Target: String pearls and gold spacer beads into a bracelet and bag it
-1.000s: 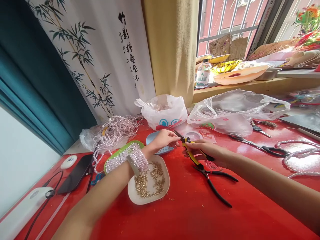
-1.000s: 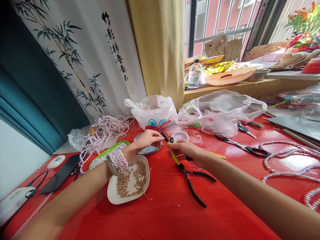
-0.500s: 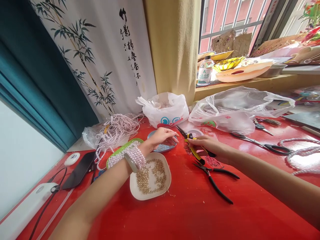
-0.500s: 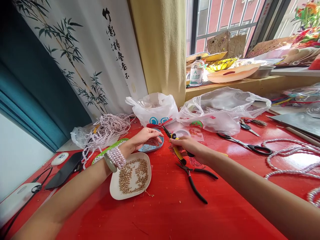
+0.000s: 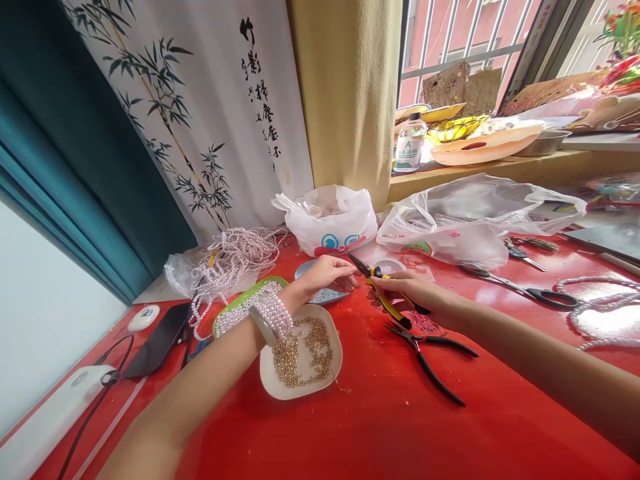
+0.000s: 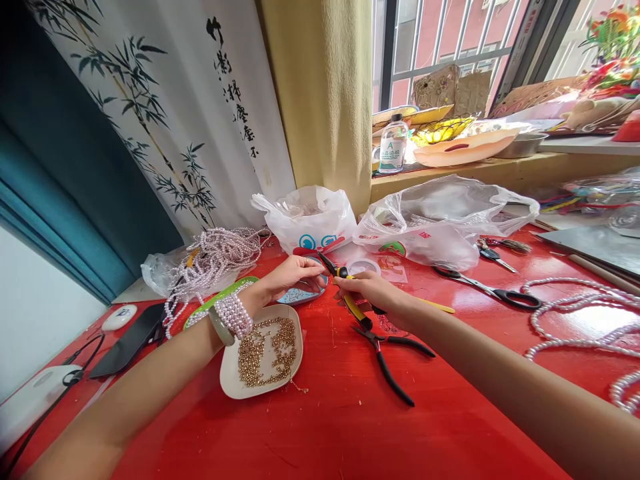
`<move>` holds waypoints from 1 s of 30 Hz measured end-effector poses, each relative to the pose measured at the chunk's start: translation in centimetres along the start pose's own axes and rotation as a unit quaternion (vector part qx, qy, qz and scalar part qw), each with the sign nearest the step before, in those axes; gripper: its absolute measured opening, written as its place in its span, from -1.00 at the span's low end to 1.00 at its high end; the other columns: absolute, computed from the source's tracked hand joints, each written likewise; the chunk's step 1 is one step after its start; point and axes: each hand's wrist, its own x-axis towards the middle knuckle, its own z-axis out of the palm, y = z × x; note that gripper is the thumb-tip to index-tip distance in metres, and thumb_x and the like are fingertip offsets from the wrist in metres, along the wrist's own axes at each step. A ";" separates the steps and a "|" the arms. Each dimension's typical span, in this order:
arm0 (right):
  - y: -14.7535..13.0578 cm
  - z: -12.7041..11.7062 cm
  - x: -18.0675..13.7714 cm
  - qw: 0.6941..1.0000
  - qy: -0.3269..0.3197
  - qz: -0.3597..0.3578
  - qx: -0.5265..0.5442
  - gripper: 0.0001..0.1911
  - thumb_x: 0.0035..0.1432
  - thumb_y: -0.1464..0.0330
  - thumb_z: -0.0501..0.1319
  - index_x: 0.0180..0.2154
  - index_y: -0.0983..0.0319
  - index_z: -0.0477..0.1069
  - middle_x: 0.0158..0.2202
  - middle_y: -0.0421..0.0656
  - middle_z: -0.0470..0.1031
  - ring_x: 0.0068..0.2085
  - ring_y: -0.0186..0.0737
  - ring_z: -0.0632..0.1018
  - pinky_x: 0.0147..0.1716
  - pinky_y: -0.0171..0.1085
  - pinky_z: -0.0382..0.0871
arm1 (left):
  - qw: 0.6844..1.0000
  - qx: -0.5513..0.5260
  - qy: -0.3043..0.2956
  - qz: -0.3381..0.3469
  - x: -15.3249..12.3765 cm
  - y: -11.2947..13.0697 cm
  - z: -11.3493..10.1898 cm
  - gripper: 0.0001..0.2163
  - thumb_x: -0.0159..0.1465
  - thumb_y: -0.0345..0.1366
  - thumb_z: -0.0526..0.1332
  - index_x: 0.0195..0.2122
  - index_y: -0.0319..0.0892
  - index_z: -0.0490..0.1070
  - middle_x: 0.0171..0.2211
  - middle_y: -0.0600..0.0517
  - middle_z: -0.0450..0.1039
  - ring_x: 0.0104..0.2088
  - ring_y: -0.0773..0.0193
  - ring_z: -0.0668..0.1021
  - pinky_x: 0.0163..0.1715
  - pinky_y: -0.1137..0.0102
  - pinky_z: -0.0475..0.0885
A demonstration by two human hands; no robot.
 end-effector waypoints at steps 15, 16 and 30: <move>0.5 -0.4 -0.4 1.000 0.005 -0.009 0.005 -0.71 -0.04 0.17 0.24 -0.50 0.29 0.39 -0.35 -0.03 0.50 -0.28 -0.19 0.51 -0.34 -0.31 0.33 | 1.000 0.004 -0.027 -0.002 -0.1 -0.1 0.1 -0.86 0.10 -0.29 0.23 -0.41 -0.29 0.44 -0.58 0.02 0.49 -0.55 0.40 0.49 -0.43 0.45 0.39; 0.5 -0.4 -0.4 1.000 0.005 -0.010 0.004 -0.71 -0.04 0.17 0.24 -0.51 0.29 0.39 -0.35 -0.03 0.50 -0.28 -0.19 0.50 -0.34 -0.31 0.33 | 1.000 0.006 -0.027 -0.001 -0.1 -0.1 0.2 -0.86 0.11 -0.29 0.22 -0.42 -0.29 0.44 -0.58 0.02 0.49 -0.56 0.40 0.49 -0.43 0.45 0.39; 0.4 -0.4 -0.4 1.000 -0.005 -0.016 -0.001 -0.68 -0.11 0.15 0.28 -0.47 0.31 0.43 -0.36 -0.05 0.50 -0.30 -0.20 0.48 -0.33 -0.31 0.32 | 0.999 0.036 -0.036 0.000 0.0 -0.1 0.5 -0.82 0.10 -0.24 0.23 -0.44 -0.29 0.45 -0.56 0.00 0.51 -0.63 0.44 0.45 -0.50 0.49 0.36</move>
